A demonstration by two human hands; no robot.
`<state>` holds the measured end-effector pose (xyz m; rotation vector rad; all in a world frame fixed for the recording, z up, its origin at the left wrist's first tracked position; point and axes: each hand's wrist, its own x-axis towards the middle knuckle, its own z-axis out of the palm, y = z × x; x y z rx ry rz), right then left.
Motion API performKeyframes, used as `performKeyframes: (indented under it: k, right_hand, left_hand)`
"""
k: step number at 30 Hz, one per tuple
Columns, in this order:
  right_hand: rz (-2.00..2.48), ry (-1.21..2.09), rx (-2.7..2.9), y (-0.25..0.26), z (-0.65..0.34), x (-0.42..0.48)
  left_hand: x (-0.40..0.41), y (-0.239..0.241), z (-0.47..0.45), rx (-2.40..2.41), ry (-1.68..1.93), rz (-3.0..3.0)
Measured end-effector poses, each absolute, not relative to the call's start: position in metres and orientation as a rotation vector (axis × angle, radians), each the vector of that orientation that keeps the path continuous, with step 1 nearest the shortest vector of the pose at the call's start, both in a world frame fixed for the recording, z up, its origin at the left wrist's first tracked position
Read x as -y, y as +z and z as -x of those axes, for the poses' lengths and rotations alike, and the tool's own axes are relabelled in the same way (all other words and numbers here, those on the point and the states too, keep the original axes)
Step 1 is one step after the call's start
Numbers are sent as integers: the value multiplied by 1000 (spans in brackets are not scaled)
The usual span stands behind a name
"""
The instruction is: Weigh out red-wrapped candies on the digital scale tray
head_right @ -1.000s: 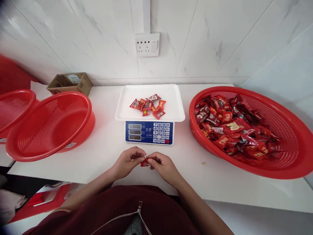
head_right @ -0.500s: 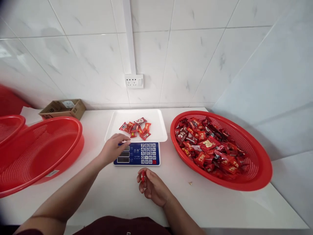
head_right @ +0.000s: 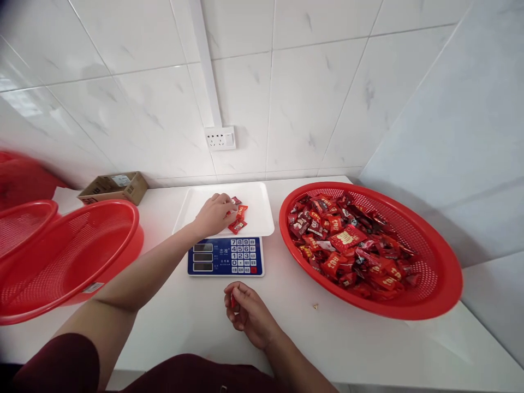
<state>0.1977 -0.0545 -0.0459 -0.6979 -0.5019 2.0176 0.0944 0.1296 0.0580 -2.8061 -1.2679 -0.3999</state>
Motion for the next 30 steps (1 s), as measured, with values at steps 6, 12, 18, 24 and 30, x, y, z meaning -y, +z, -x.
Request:
performKeyframes:
  k: [6,12,18,24,30]
  right_hand:
    - [737,1980,554,-44,-198,55]
    - [757,1949,540,-44,-199,55]
    - [759,1940,573,-48,-199,55]
    - [757,1897,590,-51,-202,55]
    - [773,2012,651,-58,-198,55]
  left_hand:
    - [-146,64,-127,1220,-113,2816]
    - [-147,85,-151,1192,-159,2908]
    - [-145,133,-164,916,-750,3118]
    - [-160,116,-92,1285,-536,3033]
    - [-159,78,-25,1632,-442,2941]
